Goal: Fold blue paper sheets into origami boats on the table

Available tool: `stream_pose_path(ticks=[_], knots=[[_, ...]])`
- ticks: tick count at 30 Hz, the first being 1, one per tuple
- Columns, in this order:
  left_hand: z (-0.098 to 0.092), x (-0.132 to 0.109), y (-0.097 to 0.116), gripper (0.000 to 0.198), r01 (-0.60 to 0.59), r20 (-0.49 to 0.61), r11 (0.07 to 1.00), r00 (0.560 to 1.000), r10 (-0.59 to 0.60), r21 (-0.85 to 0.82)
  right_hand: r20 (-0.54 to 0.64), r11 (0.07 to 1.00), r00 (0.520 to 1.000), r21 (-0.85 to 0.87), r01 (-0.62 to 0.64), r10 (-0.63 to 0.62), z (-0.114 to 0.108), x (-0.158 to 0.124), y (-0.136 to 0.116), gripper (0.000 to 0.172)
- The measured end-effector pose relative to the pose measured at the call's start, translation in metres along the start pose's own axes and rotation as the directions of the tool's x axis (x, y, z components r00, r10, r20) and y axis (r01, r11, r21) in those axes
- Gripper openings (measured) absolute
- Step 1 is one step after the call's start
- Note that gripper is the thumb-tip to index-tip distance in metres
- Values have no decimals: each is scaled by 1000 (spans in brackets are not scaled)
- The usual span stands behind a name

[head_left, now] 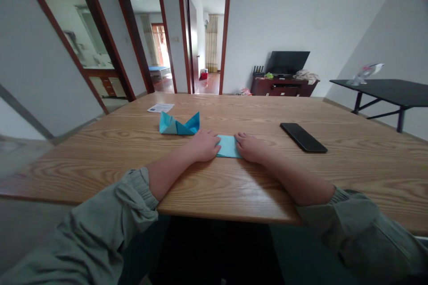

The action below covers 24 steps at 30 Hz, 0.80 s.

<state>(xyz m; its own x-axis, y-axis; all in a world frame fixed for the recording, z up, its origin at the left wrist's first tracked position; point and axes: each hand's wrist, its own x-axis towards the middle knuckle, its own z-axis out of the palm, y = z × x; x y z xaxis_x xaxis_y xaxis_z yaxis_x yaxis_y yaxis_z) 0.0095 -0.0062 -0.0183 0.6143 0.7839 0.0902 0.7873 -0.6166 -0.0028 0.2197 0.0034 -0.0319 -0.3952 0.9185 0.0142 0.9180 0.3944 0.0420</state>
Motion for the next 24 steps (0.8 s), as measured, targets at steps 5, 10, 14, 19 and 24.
stream_pose_path(ticks=[5, 10, 14, 19, 24], knots=[[8, 6, 12, 62, -145, 62, 985, 987, 152, -93, -61, 997, 996, 24, 71, -69, -4, -5, -16, 47], [4, 3, 10, 66, -134, 185, 979, 969, 162, -154, -79, 997, 993, -5, 82, -82, -8, -18, -14, 49], [-3, -3, 1, 66, -126, 233, 978, 959, 164, -169, -83, 992, 988, -20, 127, -128, -2, -32, 1, 54], [-14, -6, -13, 59, -143, 265, 969, 944, 194, -201, -14, 997, 998, -29, 66, -67, 2, -38, 22, 61], [-21, -8, -24, 59, -180, 236, 951, 942, 240, -250, 42, 998, 998, -24, 51, -50, 2, -37, 29, 64]])
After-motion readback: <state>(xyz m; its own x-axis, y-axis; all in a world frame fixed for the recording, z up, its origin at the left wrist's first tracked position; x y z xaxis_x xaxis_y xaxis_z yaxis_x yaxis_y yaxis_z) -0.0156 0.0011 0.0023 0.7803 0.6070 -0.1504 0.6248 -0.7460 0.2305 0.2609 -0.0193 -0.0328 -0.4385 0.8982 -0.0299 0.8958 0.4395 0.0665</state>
